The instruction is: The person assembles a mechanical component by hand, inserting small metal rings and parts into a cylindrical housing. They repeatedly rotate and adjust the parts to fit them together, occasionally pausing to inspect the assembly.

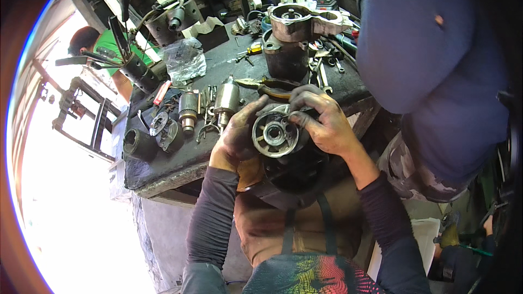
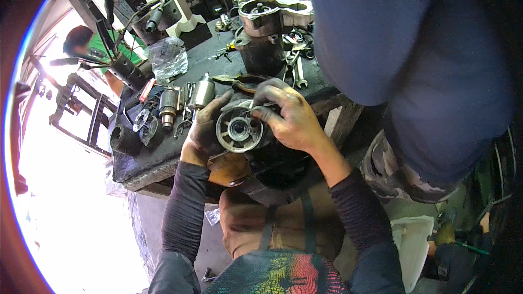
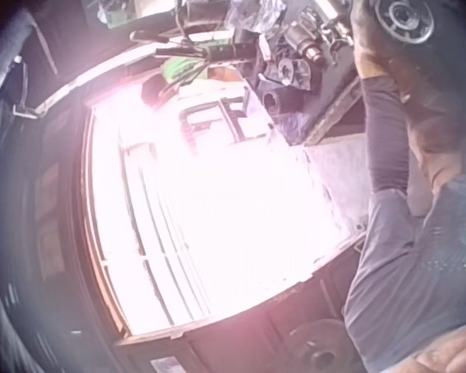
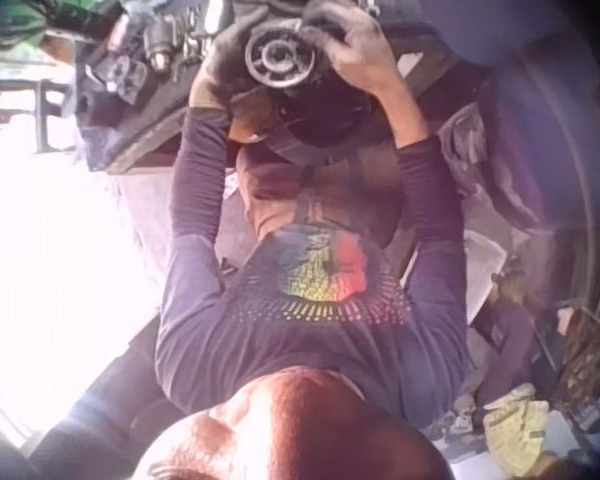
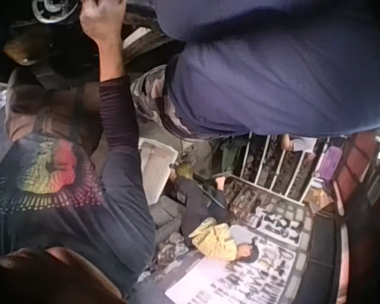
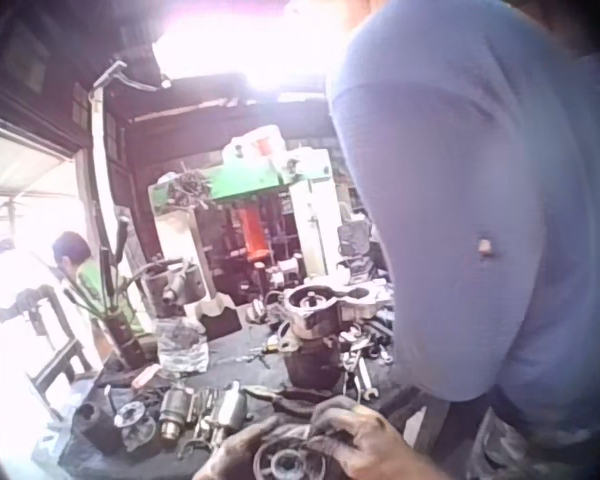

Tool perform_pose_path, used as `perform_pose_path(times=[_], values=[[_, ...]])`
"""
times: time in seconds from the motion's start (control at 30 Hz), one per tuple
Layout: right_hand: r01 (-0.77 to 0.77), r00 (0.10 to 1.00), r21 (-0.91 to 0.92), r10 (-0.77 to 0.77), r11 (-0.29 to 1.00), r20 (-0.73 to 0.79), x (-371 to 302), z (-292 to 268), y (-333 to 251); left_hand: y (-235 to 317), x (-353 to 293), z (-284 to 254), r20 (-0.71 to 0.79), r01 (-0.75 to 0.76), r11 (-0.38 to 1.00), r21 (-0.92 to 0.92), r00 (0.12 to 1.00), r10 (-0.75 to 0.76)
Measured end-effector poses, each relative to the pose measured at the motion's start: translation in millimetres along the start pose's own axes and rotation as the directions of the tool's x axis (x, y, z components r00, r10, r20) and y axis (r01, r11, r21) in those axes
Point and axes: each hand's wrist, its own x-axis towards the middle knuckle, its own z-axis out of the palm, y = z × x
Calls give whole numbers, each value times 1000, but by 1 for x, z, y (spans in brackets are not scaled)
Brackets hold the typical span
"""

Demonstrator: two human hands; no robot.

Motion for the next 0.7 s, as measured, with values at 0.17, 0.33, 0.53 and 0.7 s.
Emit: perform_pose_path(times=[0.17,0.33,0.53,0.7], values=[[-323,888,24,312,946,-338,-26,35,-4,-8,-3,37,-317,-41,883,-467,940,-123],[-407,794,71,391,911,-465,-47,63,-19,-35,-9,72,-743,-315,903,-292,669,-7],[-346,856,-124,259,930,-447,-43,44,-31,-45,-7,64,-753,-412,748,-520,635,-173],[-11,950,-474,-139,881,-280,-25,56,-36,-38,1,45,-745,-428,852,-301,663,70]])
